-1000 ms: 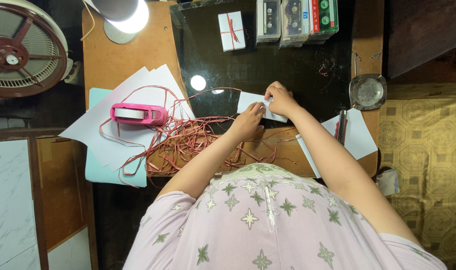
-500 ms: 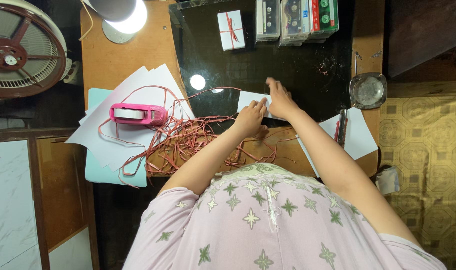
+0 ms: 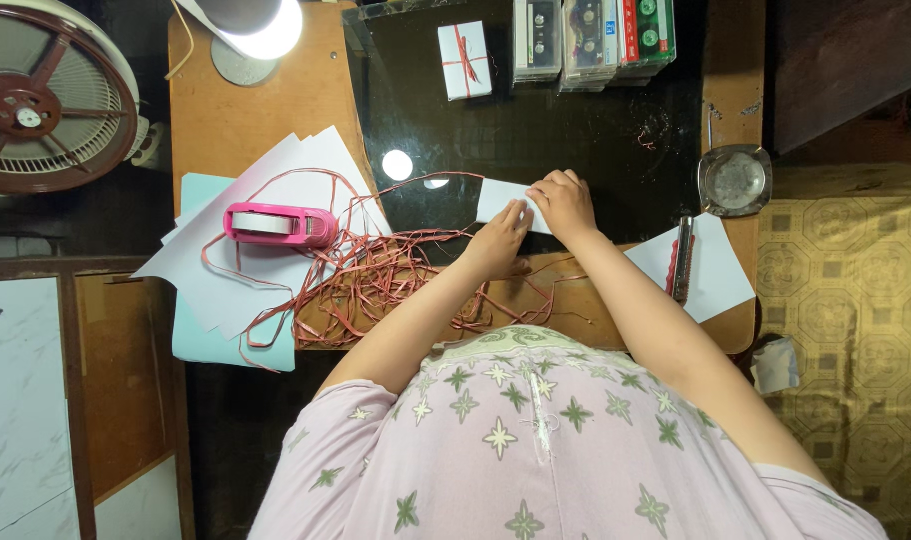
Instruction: The person wraps small cassette tapes in white paper, secures the edges with tape, and ties a red ribbon around each package. The person places the finished wrapped items on the table.
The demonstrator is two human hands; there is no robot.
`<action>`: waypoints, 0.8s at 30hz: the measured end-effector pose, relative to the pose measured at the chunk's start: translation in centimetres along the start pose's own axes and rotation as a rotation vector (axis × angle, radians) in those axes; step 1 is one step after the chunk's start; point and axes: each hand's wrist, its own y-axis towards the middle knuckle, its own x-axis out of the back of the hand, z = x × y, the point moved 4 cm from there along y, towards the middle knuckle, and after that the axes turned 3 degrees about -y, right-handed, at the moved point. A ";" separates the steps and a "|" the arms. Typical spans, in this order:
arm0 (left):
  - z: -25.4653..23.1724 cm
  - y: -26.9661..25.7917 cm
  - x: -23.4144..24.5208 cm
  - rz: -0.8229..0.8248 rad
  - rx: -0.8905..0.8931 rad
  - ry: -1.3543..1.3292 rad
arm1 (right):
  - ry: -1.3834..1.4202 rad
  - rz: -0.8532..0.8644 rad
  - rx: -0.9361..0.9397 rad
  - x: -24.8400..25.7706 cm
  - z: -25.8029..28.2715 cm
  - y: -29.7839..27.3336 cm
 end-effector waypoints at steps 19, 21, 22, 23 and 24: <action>2.3 0.7 1.6 -0.149 0.003 -0.083 | 0.044 0.117 -0.249 -3.1 -3.3 1.8; 2.6 1.0 2.0 -0.219 -0.046 -0.065 | 0.040 0.014 -0.224 -1.9 -2.8 0.9; 2.8 1.5 2.1 -0.242 -0.078 -0.067 | 0.090 -0.041 -0.255 -1.2 -2.7 0.5; 3.0 2.0 2.2 -0.264 -0.110 -0.068 | 0.141 -0.096 -0.287 -0.1 -2.8 -0.2; 3.2 2.7 2.0 -0.242 -0.109 -0.072 | 0.191 -0.150 -0.321 0.8 -2.8 -1.1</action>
